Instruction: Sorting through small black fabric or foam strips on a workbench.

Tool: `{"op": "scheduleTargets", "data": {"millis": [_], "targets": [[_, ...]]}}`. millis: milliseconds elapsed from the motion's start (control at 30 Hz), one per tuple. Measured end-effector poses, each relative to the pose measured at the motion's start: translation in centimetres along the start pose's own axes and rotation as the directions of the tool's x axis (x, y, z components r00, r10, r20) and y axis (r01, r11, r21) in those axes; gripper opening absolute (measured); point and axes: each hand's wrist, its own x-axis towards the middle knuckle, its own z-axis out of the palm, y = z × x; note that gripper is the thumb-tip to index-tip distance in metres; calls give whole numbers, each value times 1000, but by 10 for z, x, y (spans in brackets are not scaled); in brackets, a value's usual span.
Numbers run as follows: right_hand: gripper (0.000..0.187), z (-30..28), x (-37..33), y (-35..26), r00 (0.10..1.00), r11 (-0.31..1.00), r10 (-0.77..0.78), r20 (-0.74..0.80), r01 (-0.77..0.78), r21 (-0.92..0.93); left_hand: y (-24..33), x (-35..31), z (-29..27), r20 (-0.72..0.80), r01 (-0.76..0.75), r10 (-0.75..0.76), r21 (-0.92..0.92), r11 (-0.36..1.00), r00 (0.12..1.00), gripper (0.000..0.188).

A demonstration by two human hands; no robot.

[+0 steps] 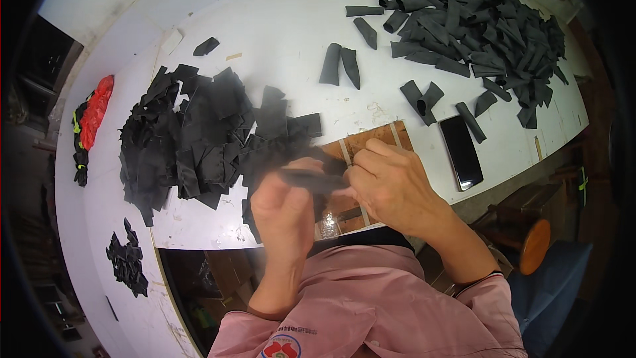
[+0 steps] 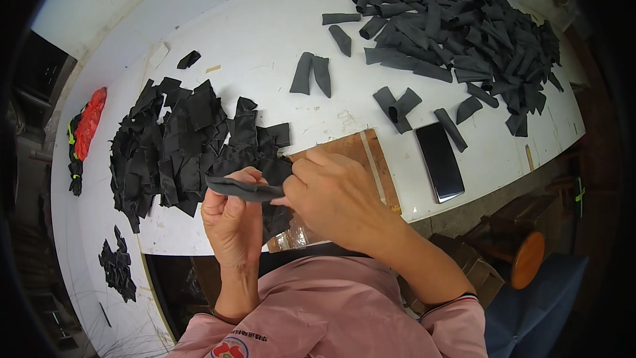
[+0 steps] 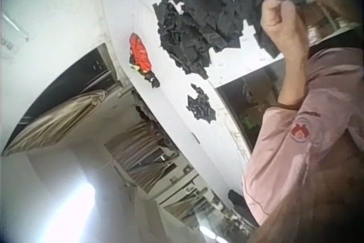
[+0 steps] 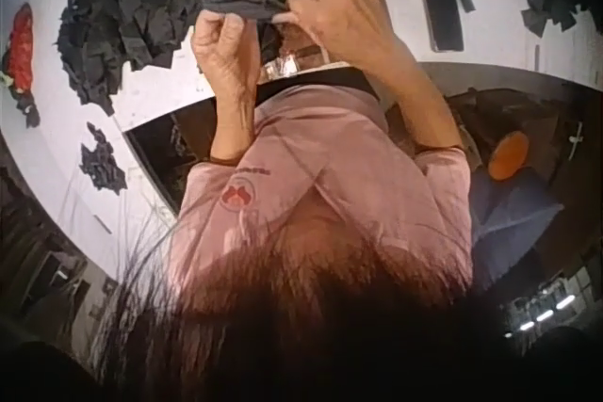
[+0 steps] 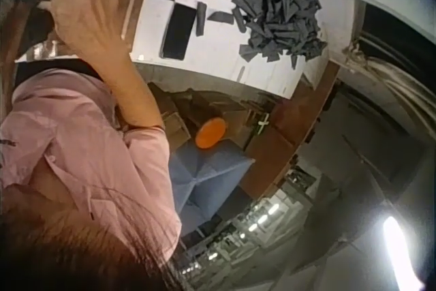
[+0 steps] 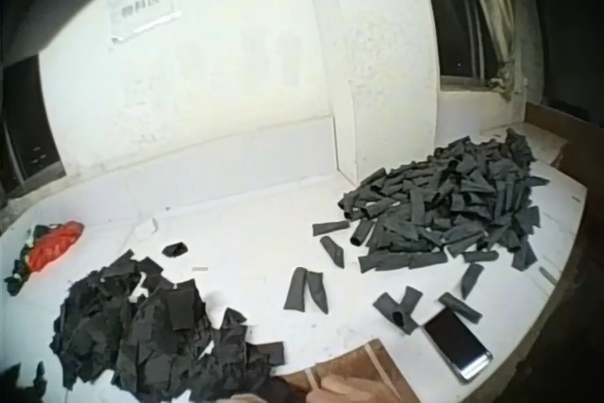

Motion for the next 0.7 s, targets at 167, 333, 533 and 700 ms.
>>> {"op": "scheduleTargets", "data": {"millis": [167, 333, 533, 700], "targets": [[21, 29, -20, 16, 996, 997, 58, -70, -54, 56, -13, 3, 2, 61, 90, -93, 61, 994, 994, 20], [12, 19, -14, 14, 990, 990, 28, -138, -8, 144, 20, 28, 23, 352, -16, -195, 516, 857, 915, 14], [7, 42, -30, 31, 996, 974, 55, -68, -38, 224, 11, 29, 23, 418, -196, -194, 723, 662, 887, 15], [13, 22, -13, 21, 994, 984, 96, -56, -86, 159, 4, 16, 18, 307, -60, -19, 244, 968, 952, 13]]}}
